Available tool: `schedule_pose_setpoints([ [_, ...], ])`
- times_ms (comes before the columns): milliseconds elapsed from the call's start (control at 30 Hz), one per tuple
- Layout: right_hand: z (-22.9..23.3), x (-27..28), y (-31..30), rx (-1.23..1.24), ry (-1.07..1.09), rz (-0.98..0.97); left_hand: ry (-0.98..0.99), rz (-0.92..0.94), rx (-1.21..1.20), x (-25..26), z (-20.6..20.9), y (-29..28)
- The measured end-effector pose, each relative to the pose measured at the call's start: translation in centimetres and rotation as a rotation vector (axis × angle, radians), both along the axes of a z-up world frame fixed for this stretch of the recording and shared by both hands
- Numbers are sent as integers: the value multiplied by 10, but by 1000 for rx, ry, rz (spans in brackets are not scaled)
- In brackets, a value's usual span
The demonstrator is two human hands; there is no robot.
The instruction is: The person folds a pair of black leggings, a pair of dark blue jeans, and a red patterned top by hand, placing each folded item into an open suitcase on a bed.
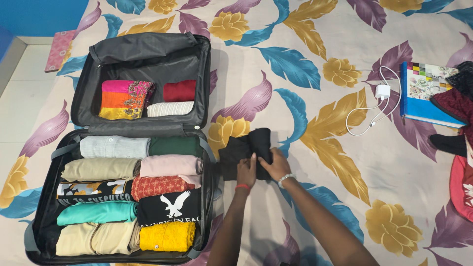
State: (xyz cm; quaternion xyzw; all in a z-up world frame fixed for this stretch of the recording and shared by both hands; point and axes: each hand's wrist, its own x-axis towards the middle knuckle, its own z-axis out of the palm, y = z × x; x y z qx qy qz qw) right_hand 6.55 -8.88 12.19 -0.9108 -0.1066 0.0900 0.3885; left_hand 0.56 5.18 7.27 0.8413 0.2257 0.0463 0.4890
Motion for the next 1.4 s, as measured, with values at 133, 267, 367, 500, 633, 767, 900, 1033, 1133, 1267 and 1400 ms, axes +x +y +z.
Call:
schedule_pose_setpoints([
  [133, 0, -16, 21, 75, -201, 151, 190, 110, -46, 15, -18, 24],
  [267, -32, -19, 32, 153, -242, 248, 166, 256, -235, 6, -20, 47],
  [367, -59, -18, 26, 223, -164, 213, 89, 390, -173, -6, -15, 51],
  [500, -98, -9, 16, 193, 123, 43, 58, 405, -295, -7, -20, 56],
  [633, -97, -9, 2, 322, 461, -74, 310, 388, -334, -9, -35, 62],
  [767, -69, -13, -3, 350, 349, -112, 64, 244, -702, -10, -67, 46],
  [900, -48, -26, -15, 321, 265, -79, 50, 133, -990, -24, -80, -2],
  [1033, -36, -37, -34, 503, 421, -219, 326, 242, -914, -30, -75, -30],
  [1133, -30, -47, -44, 468, 283, -207, 254, -8, -255, -27, -71, -31],
  [1267, 3, -59, -58, 305, 119, -74, 99, 30, -200, -42, -58, -28],
  [1400, 59, -72, -71, 103, 24, 109, -53, -117, -84, -58, -6, -9],
])
